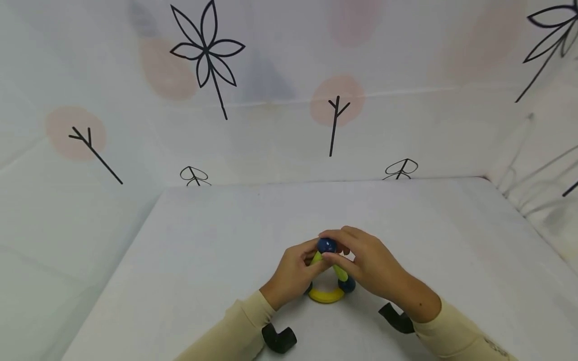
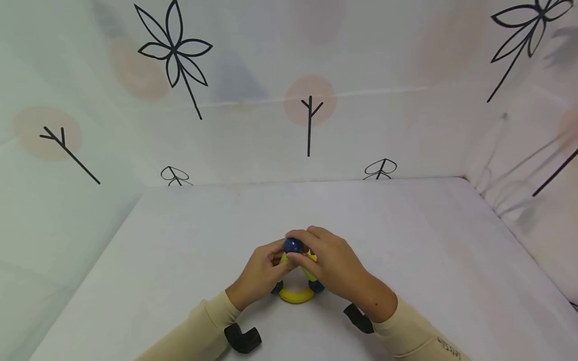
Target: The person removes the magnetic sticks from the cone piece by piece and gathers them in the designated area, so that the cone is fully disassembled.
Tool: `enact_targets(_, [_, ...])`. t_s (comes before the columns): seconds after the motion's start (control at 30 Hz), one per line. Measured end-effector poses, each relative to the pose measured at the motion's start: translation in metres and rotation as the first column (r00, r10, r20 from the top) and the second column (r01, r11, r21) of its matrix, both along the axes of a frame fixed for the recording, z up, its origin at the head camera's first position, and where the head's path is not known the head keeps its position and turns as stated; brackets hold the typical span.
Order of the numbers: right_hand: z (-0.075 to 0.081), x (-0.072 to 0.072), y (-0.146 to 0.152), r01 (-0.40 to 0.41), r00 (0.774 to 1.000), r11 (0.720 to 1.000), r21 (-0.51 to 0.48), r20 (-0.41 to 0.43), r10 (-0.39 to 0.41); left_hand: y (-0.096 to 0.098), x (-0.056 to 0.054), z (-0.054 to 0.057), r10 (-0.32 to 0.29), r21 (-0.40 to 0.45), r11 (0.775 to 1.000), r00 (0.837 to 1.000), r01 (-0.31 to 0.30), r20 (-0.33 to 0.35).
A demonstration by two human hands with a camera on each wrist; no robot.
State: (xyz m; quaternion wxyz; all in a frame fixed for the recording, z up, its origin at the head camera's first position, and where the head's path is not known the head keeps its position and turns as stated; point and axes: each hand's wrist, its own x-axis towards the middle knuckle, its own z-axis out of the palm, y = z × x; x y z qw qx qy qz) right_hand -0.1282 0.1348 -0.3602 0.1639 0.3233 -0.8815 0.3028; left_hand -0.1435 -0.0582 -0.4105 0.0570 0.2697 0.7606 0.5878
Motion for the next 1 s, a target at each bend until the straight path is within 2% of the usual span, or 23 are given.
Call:
enact_targets(0.2, [-0.002, 0.000, 0.002, 0.033, 0.999, 0.999, 0.004, -0.037, -0.033, 0.002, -0.001, 0.002, -0.012, 0.011, 1.000, 1.000, 0.012, -0.010])
enact_targets(0.3, [0.003, 0.000, 0.005, 0.060, 0.996, 0.997, -0.037, -0.056, -0.062, 0.003, -0.002, 0.003, -0.014, 0.005, 1.000, 1.000, 0.014, -0.007])
enact_targets(0.47, [0.017, -0.002, 0.014, 0.084, 0.987, 0.984, -0.157, -0.123, -0.104, 0.001, -0.001, 0.004, 0.021, -0.043, 0.999, 1.000, -0.021, -0.013])
enact_targets(0.57, [0.020, -0.005, 0.018, 0.109, 0.985, 0.975, -0.194, -0.113, -0.133, 0.000, 0.000, 0.004, 0.045, -0.066, 0.997, 0.999, -0.045, -0.014])
enact_targets(0.7, [0.019, -0.014, 0.023, 0.168, 0.979, 0.968, -0.186, -0.082, -0.185, -0.002, 0.000, 0.003, 0.058, -0.068, 0.996, 0.998, -0.059, -0.010])
enact_targets(0.8, [0.015, -0.024, 0.031, 0.215, 0.975, 0.965, -0.147, -0.024, -0.221, -0.002, 0.000, 0.004, 0.058, -0.067, 0.996, 0.998, -0.059, -0.012])
enact_targets(0.87, [0.009, -0.031, 0.037, 0.246, 0.969, 0.964, -0.104, 0.055, -0.241, -0.002, 0.000, 0.005, 0.057, -0.070, 0.996, 0.998, -0.058, -0.010])
enact_targets(0.93, [0.003, -0.038, 0.043, 0.267, 0.952, 0.962, -0.049, 0.171, -0.256, -0.002, 0.000, 0.004, 0.058, -0.072, 0.996, 0.998, -0.058, -0.006])
enact_targets(1.0, [-0.005, -0.045, 0.047, 0.268, 0.921, 0.963, 0.011, 0.290, -0.259, -0.002, 0.000, 0.004, 0.060, -0.076, 0.995, 0.998, -0.060, -0.001])
